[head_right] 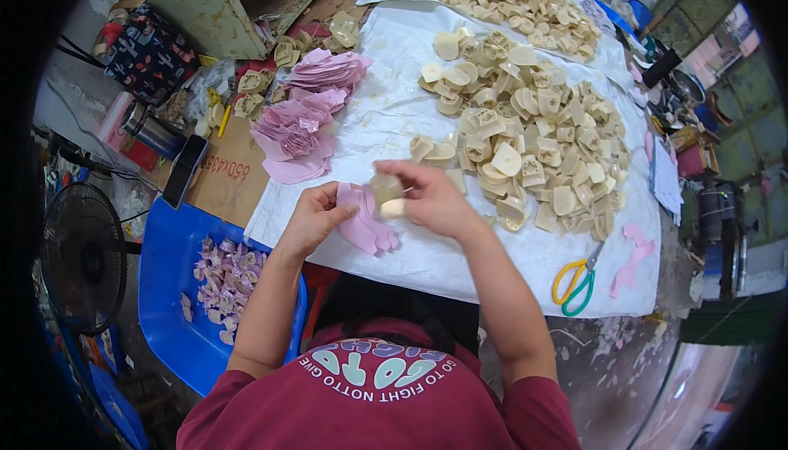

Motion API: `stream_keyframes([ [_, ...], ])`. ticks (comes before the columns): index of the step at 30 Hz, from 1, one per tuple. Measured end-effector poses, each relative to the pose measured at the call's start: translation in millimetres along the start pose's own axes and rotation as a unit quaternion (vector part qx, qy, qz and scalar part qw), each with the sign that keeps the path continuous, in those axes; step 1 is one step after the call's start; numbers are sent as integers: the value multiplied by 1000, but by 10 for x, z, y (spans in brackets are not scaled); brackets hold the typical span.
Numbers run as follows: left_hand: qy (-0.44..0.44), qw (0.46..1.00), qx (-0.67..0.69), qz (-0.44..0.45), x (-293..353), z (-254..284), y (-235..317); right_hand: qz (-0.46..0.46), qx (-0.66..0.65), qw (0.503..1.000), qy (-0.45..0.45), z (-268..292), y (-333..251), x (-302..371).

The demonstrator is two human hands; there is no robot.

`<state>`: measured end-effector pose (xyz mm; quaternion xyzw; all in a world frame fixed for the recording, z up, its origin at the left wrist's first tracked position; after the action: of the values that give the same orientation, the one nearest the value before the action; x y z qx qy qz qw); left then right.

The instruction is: The person repeatedly picks up pink foam pieces and beige plastic molds, presses them together, and places the assembled units into a blue bin. They occasionally use scissors to trim excess foam from the molds. The workspace is cluttered with stacks of foam and molds, and a second person is visible in the background.

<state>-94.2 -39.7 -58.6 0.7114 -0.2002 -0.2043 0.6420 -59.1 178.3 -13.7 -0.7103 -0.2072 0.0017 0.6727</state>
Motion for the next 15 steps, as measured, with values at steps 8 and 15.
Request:
stream_keyframes([
  [8, 188, 881, -386, -201, -2, -193, -20, 86, -136, 976, 146, 353, -318, 645],
  [15, 162, 809, -496, -272, 67, -140, -225, 81, 179, 942, 272, -43, -175, 678],
])
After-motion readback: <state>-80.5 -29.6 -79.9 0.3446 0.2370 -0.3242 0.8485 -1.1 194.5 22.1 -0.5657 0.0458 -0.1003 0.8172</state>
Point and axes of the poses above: each hand's wrist, its own x-axis away from the middle knuckle, its own z-axis out of the back of the hand, y = z × x, the point moved 2 cm from there along -x, towards the middle knuckle, and after that the axes turned 13 degrees about -z, right-handed, at the moved point
